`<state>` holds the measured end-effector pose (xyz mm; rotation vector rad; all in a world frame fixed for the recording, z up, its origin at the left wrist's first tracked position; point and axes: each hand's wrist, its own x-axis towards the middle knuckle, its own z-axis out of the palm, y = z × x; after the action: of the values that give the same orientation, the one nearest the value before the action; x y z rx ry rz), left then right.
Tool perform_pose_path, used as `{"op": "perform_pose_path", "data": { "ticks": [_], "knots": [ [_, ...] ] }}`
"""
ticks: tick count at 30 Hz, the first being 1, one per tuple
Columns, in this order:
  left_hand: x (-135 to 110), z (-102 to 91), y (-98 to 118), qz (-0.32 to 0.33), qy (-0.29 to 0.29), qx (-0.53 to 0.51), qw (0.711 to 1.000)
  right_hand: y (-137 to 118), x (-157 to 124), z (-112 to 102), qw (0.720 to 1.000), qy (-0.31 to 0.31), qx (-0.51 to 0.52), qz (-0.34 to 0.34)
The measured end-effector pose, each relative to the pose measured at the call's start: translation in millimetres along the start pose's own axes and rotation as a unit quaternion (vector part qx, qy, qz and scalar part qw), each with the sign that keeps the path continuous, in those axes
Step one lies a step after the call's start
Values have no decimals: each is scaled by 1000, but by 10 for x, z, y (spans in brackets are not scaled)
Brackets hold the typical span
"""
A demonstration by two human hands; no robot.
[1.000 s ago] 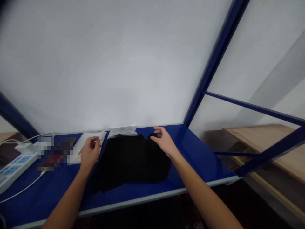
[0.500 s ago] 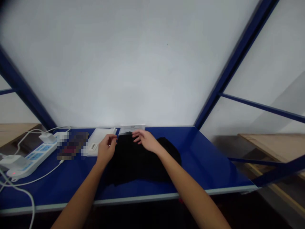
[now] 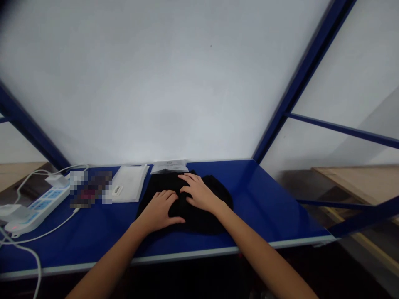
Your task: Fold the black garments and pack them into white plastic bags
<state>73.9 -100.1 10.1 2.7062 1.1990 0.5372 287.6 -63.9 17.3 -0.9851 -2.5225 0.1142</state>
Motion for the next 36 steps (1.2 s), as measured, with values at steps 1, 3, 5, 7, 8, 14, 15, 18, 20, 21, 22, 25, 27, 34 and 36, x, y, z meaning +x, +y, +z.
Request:
{"op": "perform_pose_path", "data": {
  "ticks": [1, 3, 5, 7, 8, 14, 15, 18, 20, 21, 22, 25, 27, 34, 36],
  "knots": [
    [-15, 9, 23, -13, 12, -7, 1000, -25, -4, -19, 1000, 7, 5, -4],
    [-64, 45, 88, -38, 42, -22, 998, -98, -39, -44, 1000, 17, 19, -15],
    [-149, 85, 155, -49, 81, -38, 995, -193, -102, -48, 999, 14, 41, -25],
    [-271, 99, 199, -52, 115, -74, 989, -290, -177, -44, 998, -1, 64, -29],
    [-341, 87, 208, -57, 128, -102, 985, -336, -212, -45, 997, -12, 75, -29],
    [-713, -131, 76, -180, 144, -248, 941, -535, -259, -99, 979, -36, 198, 25],
    [-743, -149, 28, -200, 157, -248, 935, -548, -225, -88, 971, -34, 231, 45],
    [-755, -133, -134, -262, 222, -229, 911, -525, -53, 39, 942, -11, 316, 114],
    [-705, -96, -224, -274, 255, -189, 908, -467, 82, 183, 932, 19, 325, 157],
    [-670, -81, -252, -268, 262, -163, 913, -435, 142, 258, 934, 32, 313, 171],
    [-634, -74, -267, -255, 266, -137, 920, -405, 190, 329, 937, 42, 296, 178],
    [-557, -97, -231, -199, 265, -62, 941, -351, 252, 479, 948, 64, 251, 185],
    [-552, -126, -175, -143, 229, -6, 963, -335, 241, 529, 945, 78, 251, 196],
    [-638, -103, -232, -94, 61, 69, 991, -271, 171, 599, 941, 134, 234, 205],
    [-630, -132, -303, -100, 46, 49, 993, -288, 154, 566, 955, 150, 187, 173]
  ]
}}
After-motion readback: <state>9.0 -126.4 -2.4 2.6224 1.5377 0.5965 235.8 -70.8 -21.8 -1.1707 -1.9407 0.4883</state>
